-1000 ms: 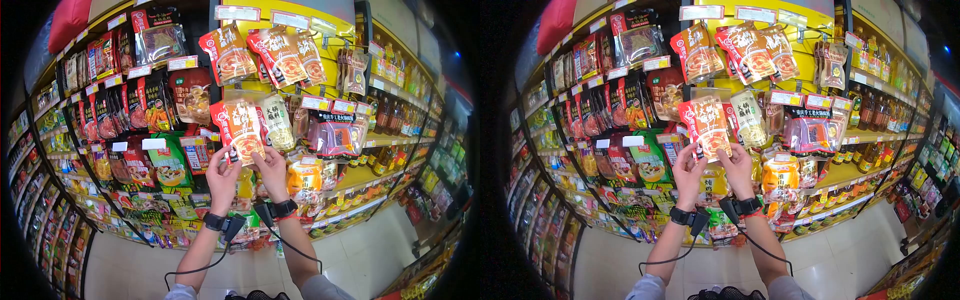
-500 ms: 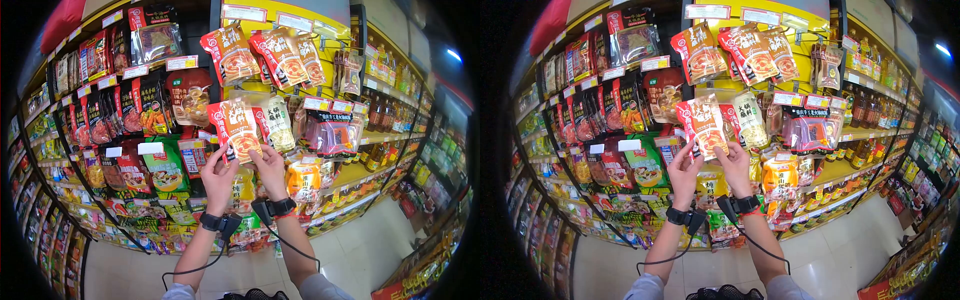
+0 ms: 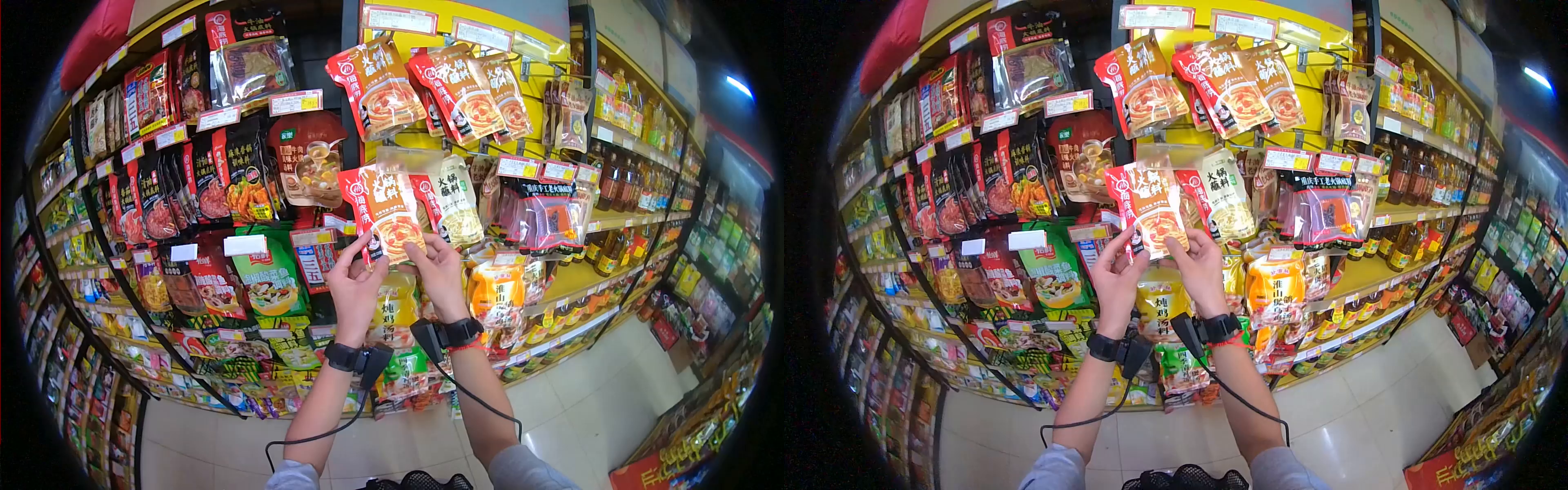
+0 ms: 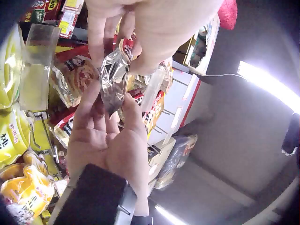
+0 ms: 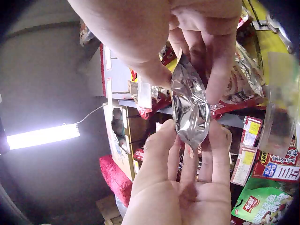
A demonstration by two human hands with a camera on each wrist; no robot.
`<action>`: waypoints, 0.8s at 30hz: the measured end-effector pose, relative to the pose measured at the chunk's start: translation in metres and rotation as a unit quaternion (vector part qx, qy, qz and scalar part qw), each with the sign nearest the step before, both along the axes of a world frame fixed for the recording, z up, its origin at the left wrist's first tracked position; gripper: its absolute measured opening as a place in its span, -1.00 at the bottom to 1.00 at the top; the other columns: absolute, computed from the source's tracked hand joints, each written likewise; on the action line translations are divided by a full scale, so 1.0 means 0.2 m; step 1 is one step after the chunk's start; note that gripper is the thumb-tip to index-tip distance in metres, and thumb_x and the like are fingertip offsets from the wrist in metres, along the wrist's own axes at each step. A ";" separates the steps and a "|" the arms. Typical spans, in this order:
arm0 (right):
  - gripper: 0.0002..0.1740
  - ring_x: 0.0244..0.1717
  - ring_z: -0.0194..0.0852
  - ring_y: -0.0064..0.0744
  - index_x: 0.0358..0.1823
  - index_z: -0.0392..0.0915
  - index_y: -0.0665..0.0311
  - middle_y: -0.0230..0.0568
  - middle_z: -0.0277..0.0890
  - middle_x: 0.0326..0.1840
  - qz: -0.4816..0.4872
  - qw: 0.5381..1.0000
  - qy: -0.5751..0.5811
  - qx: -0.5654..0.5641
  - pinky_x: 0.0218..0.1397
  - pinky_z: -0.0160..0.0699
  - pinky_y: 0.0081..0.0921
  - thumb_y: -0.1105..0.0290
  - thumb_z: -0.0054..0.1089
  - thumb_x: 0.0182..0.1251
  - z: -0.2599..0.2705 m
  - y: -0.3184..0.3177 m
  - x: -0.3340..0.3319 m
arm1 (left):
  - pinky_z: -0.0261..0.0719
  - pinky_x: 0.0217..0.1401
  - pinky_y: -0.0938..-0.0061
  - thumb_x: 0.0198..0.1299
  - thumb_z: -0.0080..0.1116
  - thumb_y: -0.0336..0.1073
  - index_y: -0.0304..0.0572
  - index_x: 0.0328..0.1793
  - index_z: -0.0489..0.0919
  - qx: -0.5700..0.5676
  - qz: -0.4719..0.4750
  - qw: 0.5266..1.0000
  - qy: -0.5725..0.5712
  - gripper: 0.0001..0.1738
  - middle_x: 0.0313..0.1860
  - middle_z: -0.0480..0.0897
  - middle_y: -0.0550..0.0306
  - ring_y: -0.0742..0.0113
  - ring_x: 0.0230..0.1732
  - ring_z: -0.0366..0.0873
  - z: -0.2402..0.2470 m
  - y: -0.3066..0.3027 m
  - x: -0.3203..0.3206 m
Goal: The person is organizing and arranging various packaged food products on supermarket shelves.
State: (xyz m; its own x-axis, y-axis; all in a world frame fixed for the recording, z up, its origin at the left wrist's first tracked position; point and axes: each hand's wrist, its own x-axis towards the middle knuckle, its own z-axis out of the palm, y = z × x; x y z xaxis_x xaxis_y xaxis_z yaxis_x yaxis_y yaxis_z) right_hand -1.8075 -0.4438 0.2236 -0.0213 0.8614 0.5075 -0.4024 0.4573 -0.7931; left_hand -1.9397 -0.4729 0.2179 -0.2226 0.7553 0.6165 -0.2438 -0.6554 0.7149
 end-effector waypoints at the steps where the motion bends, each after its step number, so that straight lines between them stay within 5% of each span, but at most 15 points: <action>1: -0.72 -0.21 0.63 -0.51 0.01 0.43 0.47 -0.14 0.63 -0.11 -0.002 1.000 0.000 -0.002 -0.22 0.71 -0.57 0.48 0.18 0.34 -0.01 0.02 0.00 | 0.57 0.02 0.63 0.14 0.17 -0.66 -0.36 0.31 0.42 0.007 0.009 1.000 0.009 -0.45 0.06 0.58 0.09 0.48 0.00 0.57 -0.02 0.03 0.00; 10: -0.66 -0.16 0.57 -0.53 0.04 0.41 0.46 -0.20 0.60 -0.13 -0.044 0.998 -0.052 0.017 -0.05 0.56 -0.61 0.54 0.23 0.26 -0.22 0.18 0.02 | 0.60 0.11 0.51 0.18 0.18 -0.56 -0.29 0.27 0.45 -0.015 0.017 0.998 0.054 -0.52 0.15 0.51 0.00 0.39 0.08 0.55 -0.13 0.18 -0.01; 15: -0.58 -0.10 0.54 -0.47 0.13 0.38 0.41 -0.16 0.54 -0.06 -0.107 0.994 -0.019 0.011 -0.03 0.56 -0.57 0.56 0.21 0.23 -0.28 0.12 0.13 | 0.57 0.19 0.42 0.21 0.10 -0.55 -0.27 0.06 0.55 0.015 0.120 0.987 0.110 -0.72 0.21 0.39 0.02 0.28 0.23 0.44 -0.18 0.14 -0.05; 16: -0.59 -0.11 0.54 -0.48 0.12 0.39 0.39 -0.17 0.55 -0.07 -0.116 0.993 -0.024 0.017 -0.03 0.56 -0.56 0.57 0.20 0.23 -0.28 0.13 0.16 | 0.48 0.14 0.51 0.24 0.10 -0.52 -0.25 0.03 0.58 0.032 0.171 0.979 0.103 -0.76 0.09 0.56 0.07 0.38 0.12 0.51 -0.16 0.10 -0.03; 19: -0.62 -0.14 0.53 -0.52 0.09 0.40 0.39 -0.18 0.56 -0.10 -0.140 0.990 0.000 0.016 -0.05 0.55 -0.60 0.58 0.19 0.23 -0.27 0.16 0.26 | 0.48 0.04 0.54 0.25 0.10 -0.50 -0.27 -0.03 0.58 0.008 0.189 0.977 0.101 -0.82 -0.01 0.59 0.15 0.43 0.00 0.54 -0.17 0.06 -0.03; 21: -0.65 -0.17 0.52 -0.56 0.05 0.41 0.39 -0.20 0.56 -0.13 -0.190 0.981 -0.031 0.023 -0.07 0.54 -0.64 0.59 0.18 0.22 -0.25 0.19 0.37 | 0.47 -0.03 0.57 0.27 0.10 -0.46 -0.27 -0.08 0.58 0.028 0.156 0.983 0.096 -0.86 -0.11 0.61 0.21 0.49 -0.10 0.55 -0.17 0.04 0.02; 24: -0.63 -0.13 0.52 -0.52 0.04 0.40 0.43 -0.15 0.55 -0.13 -0.274 0.958 -0.029 0.076 -0.03 0.54 -0.60 0.59 0.21 0.20 -0.21 0.23 0.55 | 0.47 0.08 0.53 0.32 0.09 -0.37 -0.27 0.02 0.57 -0.053 -0.072 0.960 0.264 -0.80 -0.06 0.64 0.20 0.49 -0.02 0.57 -0.11 0.00 0.12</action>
State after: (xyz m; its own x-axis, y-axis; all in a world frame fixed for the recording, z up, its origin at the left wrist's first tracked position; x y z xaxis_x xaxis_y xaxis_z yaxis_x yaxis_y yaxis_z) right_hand -1.6984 -0.3986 0.1816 0.3803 0.6680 0.6397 -0.0257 0.6990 -0.7147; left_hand -1.9164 -0.4739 0.1965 0.2105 0.8196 0.5328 0.0887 -0.5588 0.8245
